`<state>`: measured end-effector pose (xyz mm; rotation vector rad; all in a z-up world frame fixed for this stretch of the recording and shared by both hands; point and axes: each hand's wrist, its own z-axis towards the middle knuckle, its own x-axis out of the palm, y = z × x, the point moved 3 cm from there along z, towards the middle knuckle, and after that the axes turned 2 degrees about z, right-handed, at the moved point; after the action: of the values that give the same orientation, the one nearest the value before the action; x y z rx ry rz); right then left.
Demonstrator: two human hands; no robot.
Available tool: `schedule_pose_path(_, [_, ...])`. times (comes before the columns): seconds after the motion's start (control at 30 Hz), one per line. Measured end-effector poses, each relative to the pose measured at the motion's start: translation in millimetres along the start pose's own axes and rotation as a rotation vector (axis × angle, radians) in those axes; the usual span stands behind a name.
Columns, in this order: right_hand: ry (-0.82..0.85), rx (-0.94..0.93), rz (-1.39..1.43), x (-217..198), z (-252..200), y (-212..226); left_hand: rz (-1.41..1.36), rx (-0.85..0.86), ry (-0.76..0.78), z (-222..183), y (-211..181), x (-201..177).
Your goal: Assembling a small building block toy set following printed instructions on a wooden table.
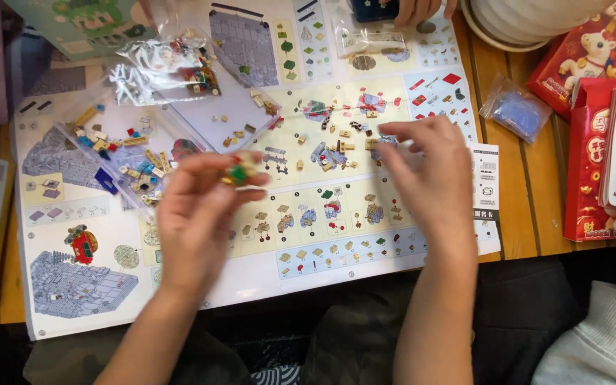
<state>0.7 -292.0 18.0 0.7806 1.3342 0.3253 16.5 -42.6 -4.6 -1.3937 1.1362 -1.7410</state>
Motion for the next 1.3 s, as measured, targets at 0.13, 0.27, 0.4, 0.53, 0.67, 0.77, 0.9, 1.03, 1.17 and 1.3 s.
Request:
schedule_pose_path(0.13, [0.006,0.015,-0.128,10,0,6,0.005,-0.057,0.032,-1,7,12])
schedule_pose_path(0.27, [-0.032,0.006,-0.184,10,1,2,0.004,-0.119,0.052,1,11,21])
schedule_pose_path(0.4, [-0.081,-0.041,-0.138,10,-1,3,0.024,-0.155,0.042,6,12,29])
schedule_pose_path(0.53, [-0.139,-0.095,-0.114,12,1,0,0.06,-0.147,0.053,10,14,35])
schedule_pose_path(0.67, [-0.16,-0.082,-0.008,6,-1,2,0.122,-0.142,0.079,8,13,38])
schedule_pose_path(0.77, [-0.186,-0.05,0.162,-4,-6,7,0.173,-0.15,0.075,7,13,36])
schedule_pose_path(0.9, [-0.154,0.086,0.436,-16,-12,11,0.216,-0.164,0.059,6,15,33])
schedule_pose_path(1.03, [-0.165,0.133,0.537,-17,-14,5,0.23,-0.16,0.059,6,14,33])
schedule_pose_path(1.17, [-0.134,0.165,0.583,-17,-13,0,0.228,-0.161,0.06,5,14,34])
schedule_pose_path(1.3, [-0.118,0.141,0.553,-20,-14,-2,0.225,-0.156,0.069,5,14,34])
